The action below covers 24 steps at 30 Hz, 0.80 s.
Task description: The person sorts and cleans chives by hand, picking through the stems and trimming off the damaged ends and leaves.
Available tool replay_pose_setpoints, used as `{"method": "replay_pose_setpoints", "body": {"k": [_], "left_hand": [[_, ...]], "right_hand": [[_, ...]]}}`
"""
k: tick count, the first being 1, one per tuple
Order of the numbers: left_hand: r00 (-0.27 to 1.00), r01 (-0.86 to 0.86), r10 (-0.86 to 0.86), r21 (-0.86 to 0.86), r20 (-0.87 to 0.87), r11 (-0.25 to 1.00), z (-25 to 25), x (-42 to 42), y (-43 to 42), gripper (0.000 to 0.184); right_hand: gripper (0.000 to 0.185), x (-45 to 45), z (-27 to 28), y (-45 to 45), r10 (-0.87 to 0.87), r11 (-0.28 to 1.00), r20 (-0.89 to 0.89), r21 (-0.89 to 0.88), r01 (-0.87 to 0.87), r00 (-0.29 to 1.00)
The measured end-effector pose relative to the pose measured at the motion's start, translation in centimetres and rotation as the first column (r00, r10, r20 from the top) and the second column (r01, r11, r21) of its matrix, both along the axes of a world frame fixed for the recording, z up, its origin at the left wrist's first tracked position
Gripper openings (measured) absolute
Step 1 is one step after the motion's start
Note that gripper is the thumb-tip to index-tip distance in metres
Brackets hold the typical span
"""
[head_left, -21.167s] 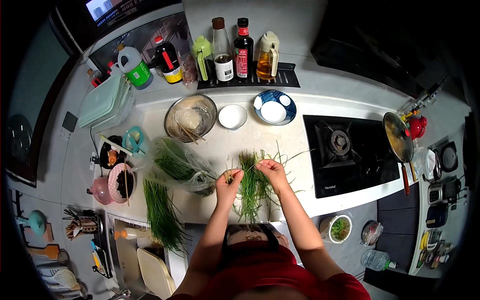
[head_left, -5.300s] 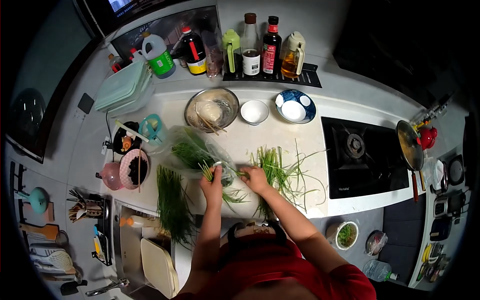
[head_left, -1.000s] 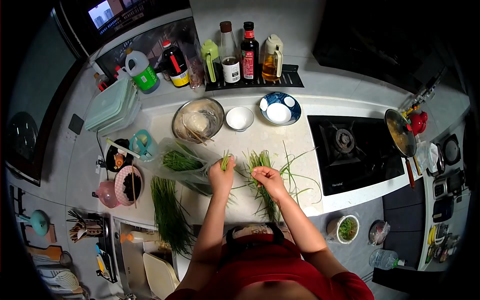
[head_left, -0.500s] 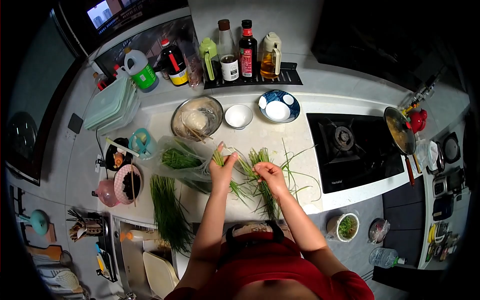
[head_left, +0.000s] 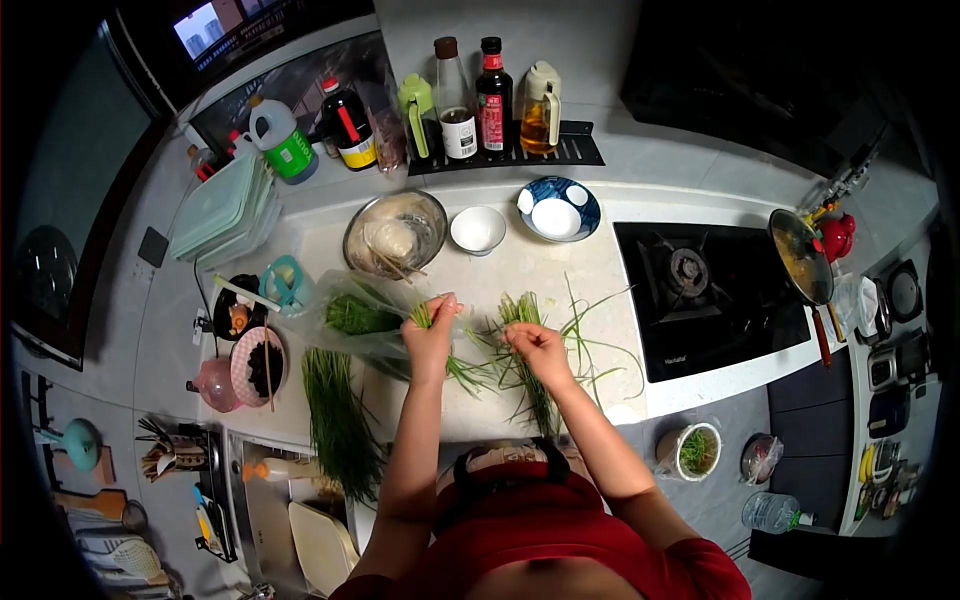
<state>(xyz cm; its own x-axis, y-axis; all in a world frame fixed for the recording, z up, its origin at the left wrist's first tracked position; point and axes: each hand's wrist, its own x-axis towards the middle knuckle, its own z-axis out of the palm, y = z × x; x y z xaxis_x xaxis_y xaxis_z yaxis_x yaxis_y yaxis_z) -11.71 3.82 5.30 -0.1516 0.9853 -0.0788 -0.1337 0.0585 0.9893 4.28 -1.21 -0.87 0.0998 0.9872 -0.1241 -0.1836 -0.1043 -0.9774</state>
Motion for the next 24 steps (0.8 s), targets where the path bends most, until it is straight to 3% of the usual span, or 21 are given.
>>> {"method": "replay_pose_setpoints", "body": {"k": [5, 7, 9, 13, 15, 16, 17, 19, 21, 22, 24], "left_hand": [[0.997, -0.048, 0.051, 0.061, -0.05, 0.997, -0.1, -1.4, 0.3, 0.016], [0.997, -0.07, 0.07, 0.023, -0.037, 0.997, -0.1, -1.5, 0.2, 0.016], [0.997, -0.076, 0.076, 0.016, -0.012, 0.997, -0.4, -1.6, 0.2, 0.016], [0.997, -0.062, 0.06, -0.048, -0.049, 0.997, -0.5, -1.5, -0.1, 0.02], [0.999, -0.052, 0.051, -0.012, -0.019, 0.999, -1.4, -1.2, 0.0, 0.022], [1.0, -0.019, 0.02, -0.017, 0.009, 1.0, -1.6, -1.1, -0.1, 0.022], [0.999, 0.014, -0.013, -0.022, 0.037, 1.0, -1.7, -0.9, -0.2, 0.022], [0.995, 0.068, -0.067, -0.008, 0.08, 0.998, -2.5, -0.3, -0.2, 0.023], [0.988, 0.107, -0.11, 0.031, 0.107, 0.994, -4.3, 0.5, -0.1, 0.025], [0.992, 0.127, -0.127, -0.006, -0.016, 0.992, -3.5, 0.8, -0.4, 0.024], [0.985, 0.139, -0.131, -0.061, 0.109, 0.988, -3.4, 1.6, -0.7, 0.024]], "right_hand": [[0.018, 1.6, 2.5, 0.1, -0.26, 0.966, -0.277, -0.055, 0.254, 0.925], [0.014, 2.6, 2.4, 0.2, -0.238, 0.955, -0.544, 0.02, 0.296, 0.805], [0.016, 3.5, 2.9, -0.1, -0.277, 0.938, -0.715, -0.054, 0.344, 0.642], [0.022, 5.5, 2.3, -0.4, -0.309, 0.916, -0.776, -0.087, 0.392, 0.551], [0.031, 6.5, 2.7, -1.0, -0.332, 0.907, -0.717, -0.065, 0.416, 0.613], [0.032, 7.0, 2.5, -1.4, -0.325, 0.918, -0.606, -0.017, 0.397, 0.726], [0.032, 7.5, 2.3, -1.7, -0.314, 0.928, -0.478, 0.027, 0.371, 0.821], [0.027, 7.8, 2.6, -1.8, -0.397, 0.918, -0.091, -0.047, 0.394, 0.913], [0.023, 8.7, -0.2, -1.8, -0.403, 0.915, 0.104, 0.032, 0.402, 0.909], [0.021, 9.3, -1.4, -2.0, -0.401, 0.915, 0.208, 0.034, 0.403, 0.892], [0.02, 10.4, -3.1, -2.0, -0.399, 0.905, 0.452, 0.052, 0.423, 0.798]]}}
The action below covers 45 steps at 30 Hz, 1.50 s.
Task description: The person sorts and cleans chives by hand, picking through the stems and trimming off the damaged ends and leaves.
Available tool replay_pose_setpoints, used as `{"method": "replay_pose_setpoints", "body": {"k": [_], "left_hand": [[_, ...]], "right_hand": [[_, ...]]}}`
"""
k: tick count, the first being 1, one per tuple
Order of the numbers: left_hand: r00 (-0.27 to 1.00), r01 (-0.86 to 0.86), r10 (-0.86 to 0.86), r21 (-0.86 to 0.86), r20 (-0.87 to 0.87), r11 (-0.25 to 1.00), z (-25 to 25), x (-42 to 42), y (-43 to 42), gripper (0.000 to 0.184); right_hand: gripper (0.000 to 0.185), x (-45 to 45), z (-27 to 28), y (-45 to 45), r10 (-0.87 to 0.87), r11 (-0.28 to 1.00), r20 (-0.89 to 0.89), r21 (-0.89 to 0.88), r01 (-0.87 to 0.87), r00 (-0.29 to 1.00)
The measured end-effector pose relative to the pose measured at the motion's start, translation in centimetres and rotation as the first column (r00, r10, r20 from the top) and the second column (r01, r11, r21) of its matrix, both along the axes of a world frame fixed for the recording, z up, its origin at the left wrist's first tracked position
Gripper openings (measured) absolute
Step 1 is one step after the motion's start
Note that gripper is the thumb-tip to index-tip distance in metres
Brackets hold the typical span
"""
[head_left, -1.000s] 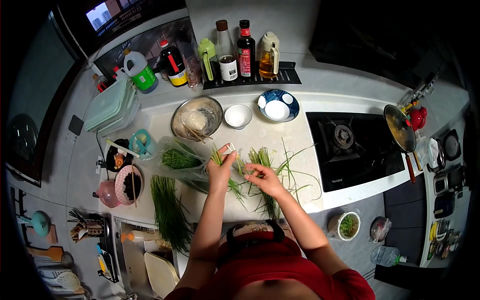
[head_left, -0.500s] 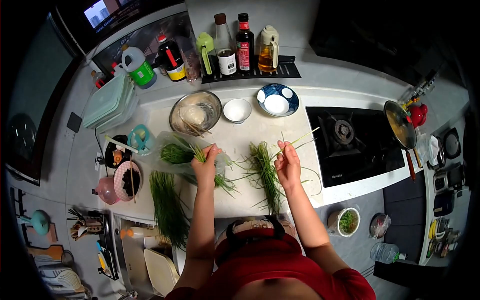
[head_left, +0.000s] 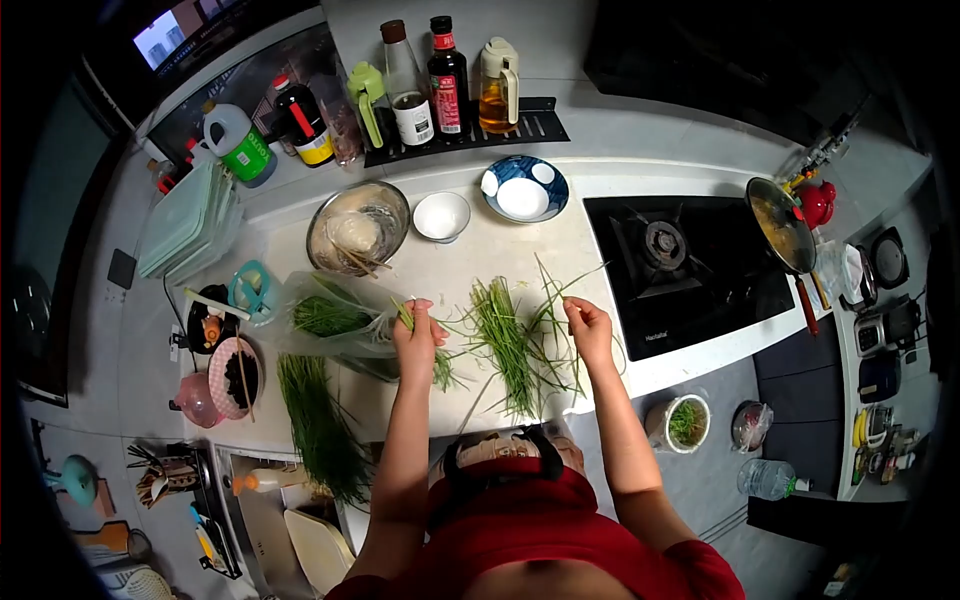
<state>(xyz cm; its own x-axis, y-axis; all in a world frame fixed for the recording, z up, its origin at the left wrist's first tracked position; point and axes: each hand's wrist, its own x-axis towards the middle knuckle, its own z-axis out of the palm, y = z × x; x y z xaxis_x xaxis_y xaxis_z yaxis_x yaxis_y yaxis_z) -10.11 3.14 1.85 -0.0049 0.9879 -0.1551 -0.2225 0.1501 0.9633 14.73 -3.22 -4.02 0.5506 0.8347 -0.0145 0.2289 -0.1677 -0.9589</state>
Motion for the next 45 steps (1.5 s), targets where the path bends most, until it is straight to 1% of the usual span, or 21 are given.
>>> {"method": "replay_pose_setpoints", "body": {"k": [3, 5, 7, 9, 10, 11, 15, 18, 20, 21, 22, 26, 29, 30, 34, 37, 38, 39, 41, 43, 45], "left_hand": [[0.999, 0.017, -0.015, -0.052, 0.045, 0.998, -0.4, 0.4, -0.4, 0.024], [0.999, 0.034, -0.033, -0.089, 0.019, 0.995, -0.6, 0.3, -0.6, 0.023], [0.998, 0.053, -0.057, -0.148, -0.023, 0.988, -0.5, -0.1, -0.7, 0.019], [0.991, 0.049, -0.06, -0.098, -0.116, 0.994, -1.9, -0.2, -1.0, 0.018], [0.985, 0.049, -0.061, -0.073, -0.163, 0.996, -2.7, -0.3, -1.2, 0.018], [0.985, 0.047, -0.058, -0.069, -0.162, 0.997, -3.4, -0.4, -1.3, 0.015], [0.986, 0.046, -0.057, -0.067, -0.158, 0.997, -4.5, -0.6, -2.0, 0.013], [0.981, 0.066, -0.093, -0.161, -0.168, 0.985, -3.1, -1.0, -2.5, 0.014], [0.863, 0.197, -0.184, -0.021, -0.47, 0.98, -4.3, -1.9, -2.6, 0.018], [0.767, 0.278, -0.206, 0.026, -0.608, 0.96, -4.8, -2.2, -2.7, 0.02], [0.613, 0.332, -0.287, -0.089, -0.736, 0.939, -4.5, -2.4, -2.9, 0.024], [0.264, 0.468, -0.382, -0.229, -0.886, 0.854, -8.7, -1.3, -4.0, 0.027], [0.114, 0.504, -0.451, -0.339, -0.885, 0.794, -11.9, 0.7, -5.4, 0.027], [-0.008, 0.511, -0.457, -0.396, -0.89, 0.763, -12.4, 1.2, -5.6, 0.025], [0.035, 0.499, -0.355, -0.292, -0.934, 0.816, -14.5, 1.7, -5.3, 0.022], [0.224, 0.392, -0.362, -0.256, -0.905, 0.883, -12.4, 1.3, -3.6, 0.021], [0.375, 0.307, -0.258, -0.144, -0.89, 0.941, -11.8, 1.2, -3.1, 0.023], [0.43, 0.246, -0.149, -0.043, -0.891, 0.968, -11.2, 1.0, -2.5, 0.021], [0.711, 0.137, -0.053, 0.064, -0.701, 0.989, -9.9, 0.8, -1.2, 0.018], [0.722, 0.095, -0.008, 0.087, -0.692, 0.992, -9.3, 0.8, -0.1, 0.015], [0.76, -0.01, 0.103, 0.147, -0.642, 0.989, -8.4, 1.2, 0.1, 0.012]], "right_hand": [[0.02, 1.1, -1.3, 0.1, -0.002, 0.996, 0.382, -0.081, 0.036, 0.924], [0.02, 1.5, -1.8, 0.3, 0.041, 0.992, 0.627, -0.12, 0.045, 0.778], [0.017, 1.3, -3.4, 1.0, -0.107, 0.994, 0.838, 0.102, 0.039, 0.536], [0.018, 0.1, -4.9, 1.6, 0.065, 0.997, 0.737, -0.018, -0.077, 0.673], [0.019, -1.3, -4.5, 2.0, 0.256, 0.956, 0.583, -0.272, -0.112, 0.771], [0.023, -3.0, -4.1, 2.1, 0.296, 0.926, 0.444, -0.35, -0.14, 0.846], [0.028, -6.5, -7.1, 2.8, 0.438, 0.873, 0.582, -0.456, -0.172, 0.685], [0.02, -6.5, -7.6, 3.6, 0.386, 0.885, 0.451, -0.427, -0.185, 0.805], [0.02, -6.4, -6.7, 3.7, 0.333, 0.888, 0.44, -0.444, -0.121, 0.834], [0.021, -6.0, -6.6, 3.4, 0.24, 0.964, 0.617, -0.24, -0.111, 0.75], [0.022, -5.9, -6.5, 3.3, 0.189, 0.978, 0.62, -0.192, -0.086, 0.761], [0.024, -5.7, -6.4, 2.5, 0.199, 0.966, 0.552, -0.249, -0.068, 0.81], [0.025, -5.8, -6.7, 1.3, 0.266, 0.938, 0.53, -0.334, -0.09, 0.805], [0.024, -6.0, -6.9, 0.9, 0.272, 0.935, 0.533, -0.344, -0.088, 0.801], [0.021, -6.1, -8.2, 0.0, 0.268, 0.929, 0.527, -0.363, -0.071, 0.806], [0.021, -5.8, -8.1, -0.2, 0.12, 0.972, 0.473, -0.233, -0.008, 0.873], [0.021, -5.7, -7.3, -0.3, 0.069, 0.977, 0.419, -0.21, 0.022, 0.905], [0.021, -5.7, -6.4, -0.4, 0.02, 0.981, 0.362, -0.189, 0.052, 0.932], [0.015, -4.9, -6.5, -0.5, -0.015, 0.995, 0.215, -0.096, 0.037, 0.976], [0.016, -4.4, -6.5, -0.5, -0.052, 0.998, 0.175, -0.019, 0.056, 0.983], [0.015, -3.7, -6.1, -0.7, -0.073, 0.99, 0.143, -0.11, 0.089, 0.987]]}}
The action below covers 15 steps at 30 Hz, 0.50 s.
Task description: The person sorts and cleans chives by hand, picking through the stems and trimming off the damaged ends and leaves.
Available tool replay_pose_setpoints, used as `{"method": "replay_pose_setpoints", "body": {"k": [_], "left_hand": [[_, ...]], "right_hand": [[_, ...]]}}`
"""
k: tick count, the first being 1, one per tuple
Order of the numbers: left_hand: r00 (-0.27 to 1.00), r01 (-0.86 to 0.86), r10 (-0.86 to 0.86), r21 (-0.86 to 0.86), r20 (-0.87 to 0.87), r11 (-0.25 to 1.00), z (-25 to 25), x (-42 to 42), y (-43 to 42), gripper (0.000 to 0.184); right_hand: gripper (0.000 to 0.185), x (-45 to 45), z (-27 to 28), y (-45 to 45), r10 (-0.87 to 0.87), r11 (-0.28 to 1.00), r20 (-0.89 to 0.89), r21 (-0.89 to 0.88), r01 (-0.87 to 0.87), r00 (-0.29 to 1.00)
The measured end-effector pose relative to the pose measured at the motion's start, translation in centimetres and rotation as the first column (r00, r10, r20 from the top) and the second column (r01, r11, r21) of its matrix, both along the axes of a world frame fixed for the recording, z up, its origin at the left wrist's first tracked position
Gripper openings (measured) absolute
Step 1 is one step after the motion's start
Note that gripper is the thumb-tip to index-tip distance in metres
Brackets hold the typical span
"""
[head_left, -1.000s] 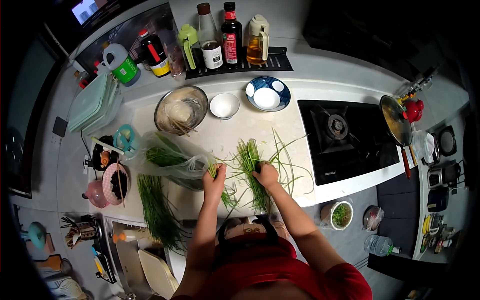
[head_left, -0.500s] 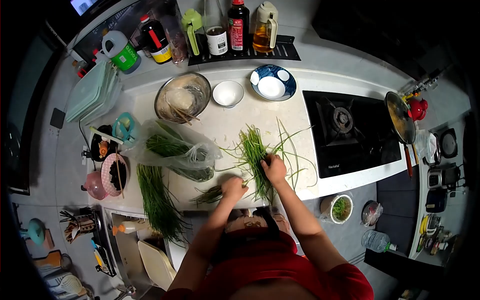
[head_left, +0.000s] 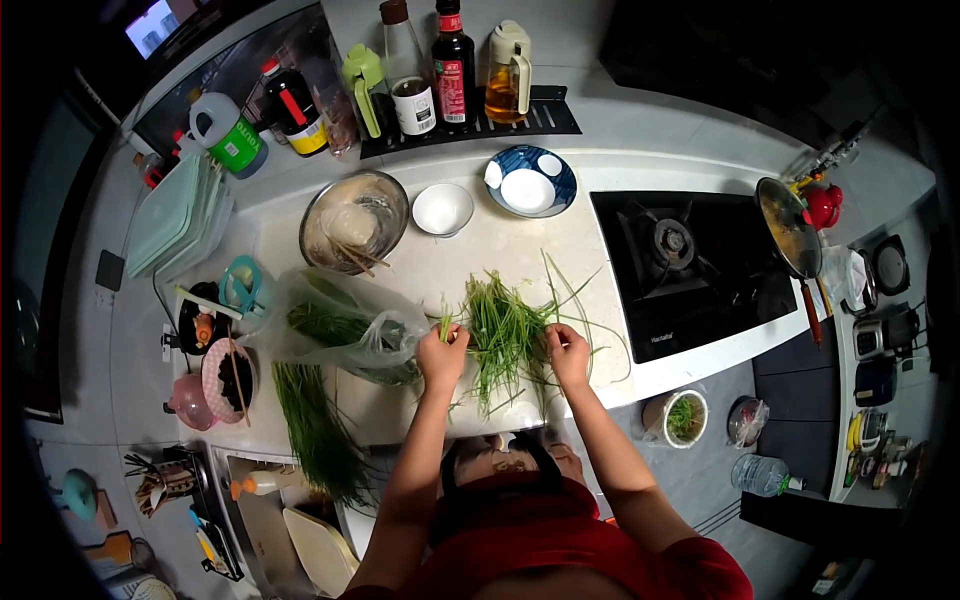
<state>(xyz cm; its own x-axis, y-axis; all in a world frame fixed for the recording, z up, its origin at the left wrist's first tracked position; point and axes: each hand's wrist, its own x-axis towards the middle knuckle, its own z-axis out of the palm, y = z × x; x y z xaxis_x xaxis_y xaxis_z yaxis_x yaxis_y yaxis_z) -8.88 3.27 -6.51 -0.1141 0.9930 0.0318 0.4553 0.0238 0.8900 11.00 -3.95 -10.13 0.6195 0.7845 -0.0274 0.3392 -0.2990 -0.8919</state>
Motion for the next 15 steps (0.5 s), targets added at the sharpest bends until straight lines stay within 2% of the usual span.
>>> {"method": "replay_pose_setpoints", "body": {"k": [1, 2, 4, 5, 8, 9, 14, 15], "left_hand": [[1.0, -0.028, 0.029, 0.037, -0.01, 0.999, 1.4, 0.3, -0.2, 0.014], [0.995, 0.017, -0.014, 0.025, -0.101, 1.0, 1.1, 0.2, -0.2, 0.017], [0.955, 0.103, -0.102, -0.011, -0.278, 0.995, 0.2, -0.3, -0.6, 0.022], [0.935, 0.153, -0.181, -0.112, -0.305, 0.982, -0.2, -0.4, -1.0, 0.024], [0.877, 0.204, -0.241, -0.133, -0.415, 0.97, -0.1, -0.3, -1.7, 0.025], [0.89, 0.218, -0.233, -0.082, -0.393, 0.972, -0.9, -0.4, -1.7, 0.025], [0.97, 0.193, -0.192, -0.009, -0.148, 0.981, 1.3, 0.6, -1.7, 0.018], [0.977, 0.191, -0.191, -0.01, -0.1, 0.982, 1.4, 0.6, -1.8, 0.017]], "right_hand": [[0.015, 0.3, 0.2, -0.1, -0.017, 0.999, -0.019, -0.046, 0.016, 1.0], [0.015, 0.7, 0.0, -0.2, -0.027, 0.999, 0.201, -0.028, 0.033, 0.979], [0.017, 1.0, -0.2, -0.2, -0.051, 0.999, 0.598, 0.016, 0.052, 0.8], [0.02, 0.9, -0.4, -0.1, -0.048, 0.999, 0.523, 0.004, 0.054, 0.851], [0.015, -0.4, -1.0, 1.1, 0.083, 0.996, 0.391, 0.004, -0.091, 0.917], [0.013, -1.2, -0.1, 1.6, 0.188, 0.981, 0.33, -0.113, -0.159, 0.925], [0.03, -4.4, -1.4, 4.5, 0.236, 0.97, 0.625, -0.1, -0.223, 0.744], [0.038, -4.9, -1.5, 4.9, 0.284, 0.959, 0.609, -0.169, -0.228, 0.741]]}}
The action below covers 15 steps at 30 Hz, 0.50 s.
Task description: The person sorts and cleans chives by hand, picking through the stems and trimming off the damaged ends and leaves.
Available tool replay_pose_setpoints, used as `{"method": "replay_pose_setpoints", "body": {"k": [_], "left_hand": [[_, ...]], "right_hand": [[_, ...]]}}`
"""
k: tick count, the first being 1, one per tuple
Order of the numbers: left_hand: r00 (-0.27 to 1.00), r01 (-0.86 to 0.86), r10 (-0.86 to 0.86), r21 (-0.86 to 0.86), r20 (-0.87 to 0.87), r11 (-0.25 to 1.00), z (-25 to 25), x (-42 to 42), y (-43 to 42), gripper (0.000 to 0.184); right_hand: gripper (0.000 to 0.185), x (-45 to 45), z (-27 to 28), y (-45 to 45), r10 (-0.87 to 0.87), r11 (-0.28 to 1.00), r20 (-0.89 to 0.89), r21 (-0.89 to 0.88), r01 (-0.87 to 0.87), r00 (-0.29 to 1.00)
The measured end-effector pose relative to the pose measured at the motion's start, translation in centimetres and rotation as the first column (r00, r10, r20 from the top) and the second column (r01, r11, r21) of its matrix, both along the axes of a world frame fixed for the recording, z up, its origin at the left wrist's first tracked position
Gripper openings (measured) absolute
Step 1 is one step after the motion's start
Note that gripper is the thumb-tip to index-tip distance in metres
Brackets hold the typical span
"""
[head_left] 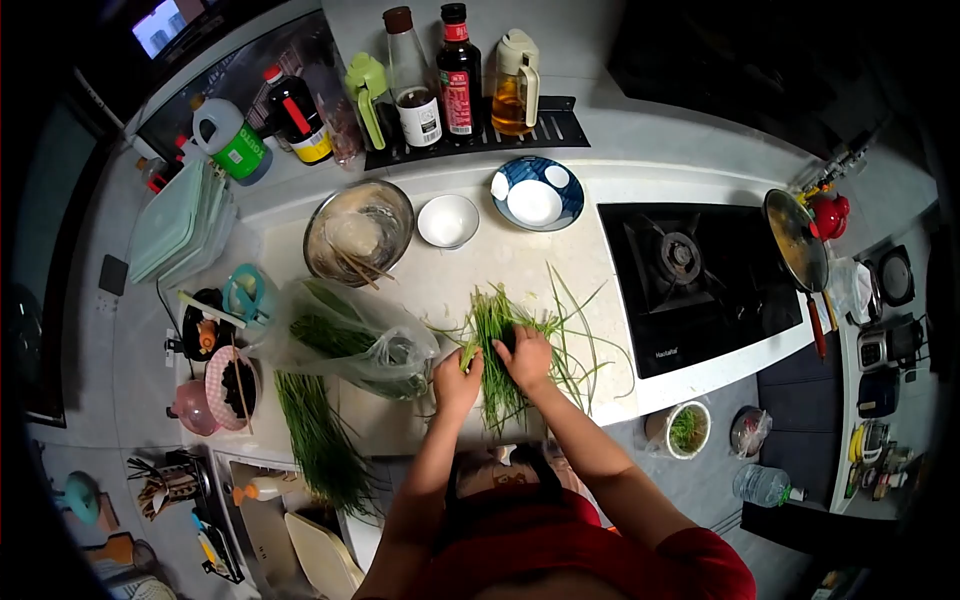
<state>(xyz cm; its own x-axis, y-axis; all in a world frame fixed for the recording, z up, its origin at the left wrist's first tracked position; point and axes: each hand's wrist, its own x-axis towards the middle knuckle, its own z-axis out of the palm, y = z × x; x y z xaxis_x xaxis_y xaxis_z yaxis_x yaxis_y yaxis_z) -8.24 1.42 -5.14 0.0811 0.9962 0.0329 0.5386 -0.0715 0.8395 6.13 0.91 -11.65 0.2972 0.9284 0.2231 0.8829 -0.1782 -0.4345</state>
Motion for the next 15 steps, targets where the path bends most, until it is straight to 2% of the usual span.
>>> {"method": "replay_pose_setpoints", "body": {"k": [3, 7, 8, 9, 11, 14, 15], "left_hand": [[0.995, -0.025, 0.03, -0.057, 0.099, 0.998, 0.3, -0.1, -0.2, 0.016], [0.99, -0.042, 0.05, -0.064, 0.13, 0.997, 1.2, -0.7, -0.4, 0.016], [0.989, -0.043, 0.055, -0.089, 0.135, 0.995, 1.6, -0.9, -0.3, 0.016], [0.989, -0.043, 0.059, -0.114, 0.138, 0.993, 1.7, -1.1, -0.4, 0.017], [0.986, -0.049, 0.065, -0.109, 0.151, 0.993, 1.7, -1.2, -0.5, 0.017], [0.982, -0.066, 0.084, -0.107, 0.171, 0.992, 1.4, -1.3, -0.5, 0.017], [0.98, -0.072, 0.09, -0.106, 0.178, 0.992, 1.5, -1.3, -0.5, 0.018]], "right_hand": [[0.04, -0.2, -0.1, 0.6, 0.049, 0.997, 0.161, -0.067, -0.039, 0.986], [0.039, 1.5, -0.1, 1.6, 0.003, 0.966, 0.145, -0.258, 0.034, 0.989], [0.041, 1.8, 0.3, 1.5, -0.045, 0.962, 0.129, -0.263, 0.078, 0.991], [0.038, 2.0, 0.5, 1.4, -0.103, 0.981, 0.144, -0.151, 0.125, 0.984], [0.033, 2.2, 0.9, 1.5, -0.108, 0.994, 0.085, 0.023, 0.106, 0.991], [0.025, 1.8, 0.5, 2.1, -0.014, 0.998, 0.148, -0.061, 0.024, 0.989], [0.022, 1.7, 0.1, 2.4, -0.034, 0.994, 0.144, -0.101, 0.049, 0.989]]}}
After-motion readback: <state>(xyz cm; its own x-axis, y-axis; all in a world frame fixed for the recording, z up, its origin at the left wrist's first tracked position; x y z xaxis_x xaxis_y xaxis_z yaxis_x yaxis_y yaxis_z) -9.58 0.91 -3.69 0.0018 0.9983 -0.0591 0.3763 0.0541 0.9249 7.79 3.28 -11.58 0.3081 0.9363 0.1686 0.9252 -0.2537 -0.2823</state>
